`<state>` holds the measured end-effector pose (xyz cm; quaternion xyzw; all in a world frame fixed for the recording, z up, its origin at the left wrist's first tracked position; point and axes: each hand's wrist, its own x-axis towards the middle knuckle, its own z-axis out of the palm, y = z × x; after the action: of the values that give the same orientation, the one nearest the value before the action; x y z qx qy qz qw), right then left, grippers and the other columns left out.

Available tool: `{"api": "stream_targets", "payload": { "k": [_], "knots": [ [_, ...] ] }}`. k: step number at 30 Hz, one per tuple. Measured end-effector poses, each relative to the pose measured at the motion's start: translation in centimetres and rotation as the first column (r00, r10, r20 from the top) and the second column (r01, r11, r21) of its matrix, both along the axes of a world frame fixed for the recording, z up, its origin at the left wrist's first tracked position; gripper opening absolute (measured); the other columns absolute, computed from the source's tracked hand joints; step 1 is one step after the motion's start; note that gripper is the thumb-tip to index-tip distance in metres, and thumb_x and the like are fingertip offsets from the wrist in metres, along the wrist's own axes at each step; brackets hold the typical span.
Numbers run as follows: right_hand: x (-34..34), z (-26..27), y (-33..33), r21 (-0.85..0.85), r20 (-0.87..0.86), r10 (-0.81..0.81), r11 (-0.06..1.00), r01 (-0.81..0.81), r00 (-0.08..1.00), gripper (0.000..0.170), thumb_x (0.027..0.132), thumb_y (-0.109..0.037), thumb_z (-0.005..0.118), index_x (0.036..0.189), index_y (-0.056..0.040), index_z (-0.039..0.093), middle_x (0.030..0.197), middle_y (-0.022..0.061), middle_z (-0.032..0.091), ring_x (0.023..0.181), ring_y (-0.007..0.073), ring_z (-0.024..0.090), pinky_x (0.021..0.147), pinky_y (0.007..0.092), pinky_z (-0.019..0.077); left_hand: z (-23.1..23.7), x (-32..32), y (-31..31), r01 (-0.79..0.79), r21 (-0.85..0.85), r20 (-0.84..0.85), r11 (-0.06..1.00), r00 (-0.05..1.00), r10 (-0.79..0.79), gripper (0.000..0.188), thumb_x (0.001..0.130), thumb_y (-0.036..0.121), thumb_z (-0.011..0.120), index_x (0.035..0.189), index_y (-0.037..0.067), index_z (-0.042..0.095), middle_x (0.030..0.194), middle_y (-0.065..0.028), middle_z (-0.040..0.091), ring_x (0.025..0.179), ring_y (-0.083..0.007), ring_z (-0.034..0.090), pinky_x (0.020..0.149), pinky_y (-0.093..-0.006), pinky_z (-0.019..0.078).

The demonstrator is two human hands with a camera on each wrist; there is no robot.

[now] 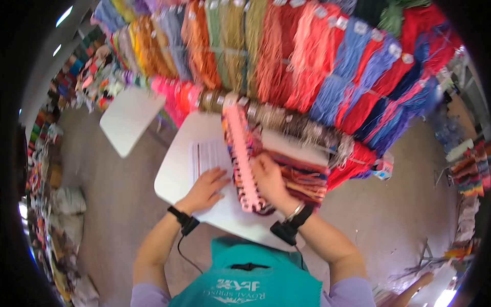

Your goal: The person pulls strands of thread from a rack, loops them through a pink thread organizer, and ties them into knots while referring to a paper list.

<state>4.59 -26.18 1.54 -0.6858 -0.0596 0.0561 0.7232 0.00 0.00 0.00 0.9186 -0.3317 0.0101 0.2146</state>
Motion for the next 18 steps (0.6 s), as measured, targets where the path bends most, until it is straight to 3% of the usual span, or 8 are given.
{"api": "stream_targets", "payload": {
  "k": [3,6,8,9,11,14,16,18],
  "knots": [
    [1.7,-1.2,-2.1,-0.236,0.182,-0.048,0.967,0.091,0.982,0.020,0.100,-0.015,0.055,0.087,0.0006,0.056,0.065,0.0024,0.056,0.061,0.0111,0.055,0.055,0.0294,0.0457,0.3,4.3,-1.9,0.045,0.012,0.067,0.999,0.997,-0.046,0.050,0.082,0.025,0.069,0.131,0.015,0.061,0.142,-0.0165,0.049,0.136,-0.0407,0.040,0.110,-0.0522,0.0341],
    [-0.7,-2.5,0.9,-0.418,0.050,0.079,0.907,-0.051,0.996,0.026,0.098,-0.023,0.055,0.088,0.0005,0.062,0.071,0.0140,0.065,0.065,0.0272,0.065,0.062,0.0407,0.0497,1.6,4.7,2.9,0.128,0.055,-0.029,0.990,0.992,-0.126,0.048,0.082,0.024,0.069,0.130,0.017,0.063,0.143,-0.0155,0.049,0.136,-0.0380,0.041,0.109,-0.0516,0.0344],
    [-0.7,1.0,0.8,-0.715,0.033,0.178,0.692,-0.101,0.983,0.033,0.094,-0.034,0.057,0.087,-0.0035,0.068,0.079,0.0222,0.067,0.074,0.0403,0.066,0.068,0.0495,0.0509,1.3,6.1,4.5,0.193,0.042,-0.041,0.980,0.981,-0.191,0.049,0.083,0.025,0.069,0.130,0.018,0.063,0.143,-0.0149,0.049,0.136,-0.0365,0.041,0.109,-0.0521,0.0341],
    [-0.9,3.4,1.1,-0.867,0.073,0.221,0.497,-0.048,0.972,0.032,0.092,-0.036,0.059,0.087,-0.0054,0.069,0.075,0.0210,0.067,0.073,0.0396,0.067,0.068,0.0487,0.0516,1.1,6.7,5.2,0.224,0.038,-0.035,0.974,0.974,-0.223,0.049,0.083,0.026,0.068,0.131,0.018,0.062,0.144,-0.0144,0.049,0.137,-0.0357,0.041,0.110,-0.0526,0.0338],
    [-0.1,7.2,1.3,-0.928,0.100,0.237,0.373,0.004,0.966,0.031,0.092,-0.036,0.060,0.088,-0.0067,0.070,0.080,0.0202,0.068,0.076,0.0394,0.067,0.069,0.0482,0.0519,0.8,7.8,6.4,0.276,0.061,-0.024,0.959,0.961,-0.275,0.050,0.085,0.028,0.067,0.134,0.019,0.059,0.145,-0.0132,0.047,0.138,-0.0343,0.040,0.110,-0.0541,0.0328],
    [2.0,14.4,1.5,-0.649,0.292,0.037,0.742,0.170,0.956,0.023,0.091,-0.026,0.065,0.095,-0.0047,0.071,0.085,0.0175,0.069,0.078,0.0327,0.068,0.071,0.0410,0.0534,0.4,8.3,7.0,0.315,0.119,-0.002,0.941,0.948,-0.318,0.053,0.089,0.032,0.063,0.140,0.021,0.052,0.148,-0.0112,0.044,0.140,-0.0327,0.037,0.111,-0.0566,0.0308],
    [4.3,19.5,0.9,-0.461,0.427,-0.125,0.822,0.334,0.895,0.017,0.090,-0.014,0.068,0.099,0.0004,0.070,0.085,0.0103,0.070,0.081,0.0142,0.066,0.073,0.0299,0.0522,0.3,8.5,7.2,0.324,0.148,0.014,0.934,0.944,-0.330,0.055,0.092,0.034,0.060,0.144,0.022,0.047,0.150,-0.0102,0.041,0.142,-0.0319,0.035,0.112,-0.0581,0.0292],
    [6.3,24.4,0.3,-0.259,0.439,-0.319,0.850,0.458,0.840,0.015,0.092,-0.012,0.068,0.100,0.0010,0.069,0.085,0.0028,0.069,0.079,0.0088,0.062,0.071,0.0266,0.0511,0.0,8.8,7.1,0.348,0.147,0.035,0.926,0.933,-0.357,0.054,0.094,0.035,0.058,0.145,0.023,0.045,0.151,-0.0101,0.040,0.143,-0.0315,0.033,0.113,-0.0581,0.0285]
  ]
}}
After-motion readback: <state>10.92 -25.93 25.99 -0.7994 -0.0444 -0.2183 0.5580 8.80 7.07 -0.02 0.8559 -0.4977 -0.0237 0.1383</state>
